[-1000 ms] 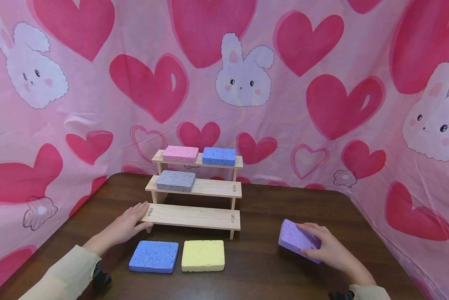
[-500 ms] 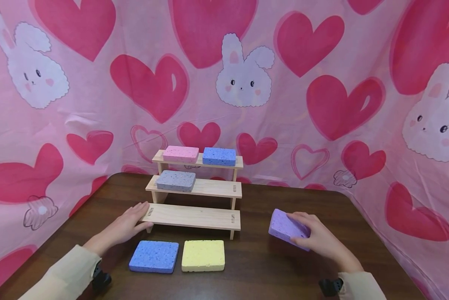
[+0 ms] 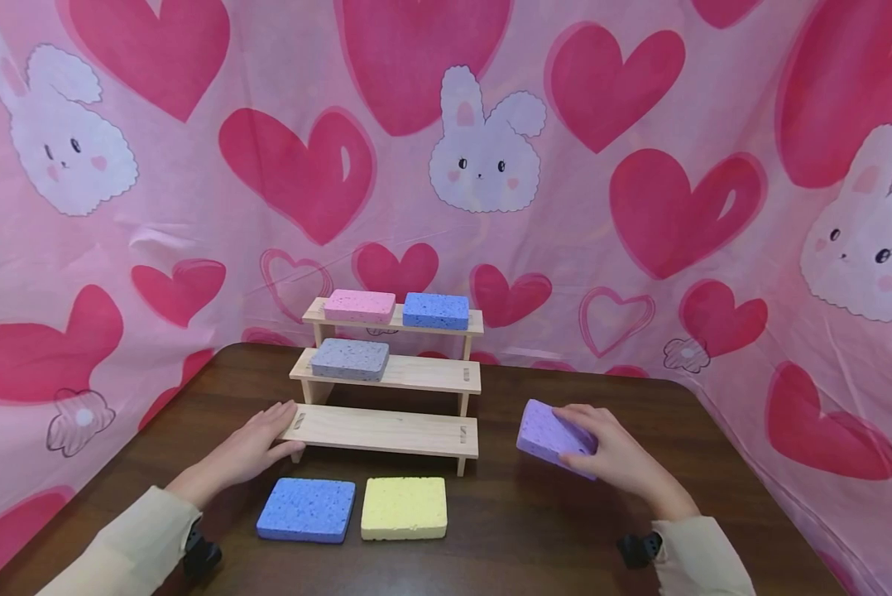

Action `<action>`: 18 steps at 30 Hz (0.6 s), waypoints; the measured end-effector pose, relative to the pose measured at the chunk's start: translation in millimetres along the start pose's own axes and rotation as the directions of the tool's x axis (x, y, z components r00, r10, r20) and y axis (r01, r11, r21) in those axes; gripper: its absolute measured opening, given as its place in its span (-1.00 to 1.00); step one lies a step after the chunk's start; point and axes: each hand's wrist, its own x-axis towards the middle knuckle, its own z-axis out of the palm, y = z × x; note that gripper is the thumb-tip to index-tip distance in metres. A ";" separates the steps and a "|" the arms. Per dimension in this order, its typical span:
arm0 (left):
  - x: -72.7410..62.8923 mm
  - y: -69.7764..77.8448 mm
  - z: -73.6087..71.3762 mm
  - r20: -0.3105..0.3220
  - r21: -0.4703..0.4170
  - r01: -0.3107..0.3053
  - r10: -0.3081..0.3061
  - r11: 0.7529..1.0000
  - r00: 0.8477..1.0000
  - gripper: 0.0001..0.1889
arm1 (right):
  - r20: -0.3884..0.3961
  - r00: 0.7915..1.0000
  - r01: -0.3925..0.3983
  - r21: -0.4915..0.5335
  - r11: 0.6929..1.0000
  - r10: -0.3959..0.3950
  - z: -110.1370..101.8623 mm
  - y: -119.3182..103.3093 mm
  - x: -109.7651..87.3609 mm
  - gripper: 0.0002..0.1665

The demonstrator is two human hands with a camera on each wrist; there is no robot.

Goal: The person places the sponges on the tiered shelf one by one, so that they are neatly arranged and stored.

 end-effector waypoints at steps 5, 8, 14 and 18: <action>0.1 0.4 1.2 0.003 -0.004 0.005 -0.005 1.000 1.000 -0.23 | -0.001 1.000 0.023 -0.004 1.000 -0.023 1.9 -4.0 10.1 -0.27; 0.5 0.5 1.1 0.002 -0.003 0.000 0.000 1.000 1.000 -0.23 | -0.009 0.999 0.038 0.004 0.999 -0.038 3.0 -7.7 15.7 -0.27; 0.1 0.3 0.4 0.006 -0.001 0.007 -0.007 1.000 1.000 -0.23 | -0.002 0.999 0.040 0.011 0.999 -0.040 5.2 -14.7 26.2 -0.25; -0.5 0.8 -0.4 0.002 0.001 0.005 -0.005 1.000 1.000 -0.24 | 0.019 1.000 0.024 0.026 0.999 -0.025 6.1 -18.9 34.4 -0.25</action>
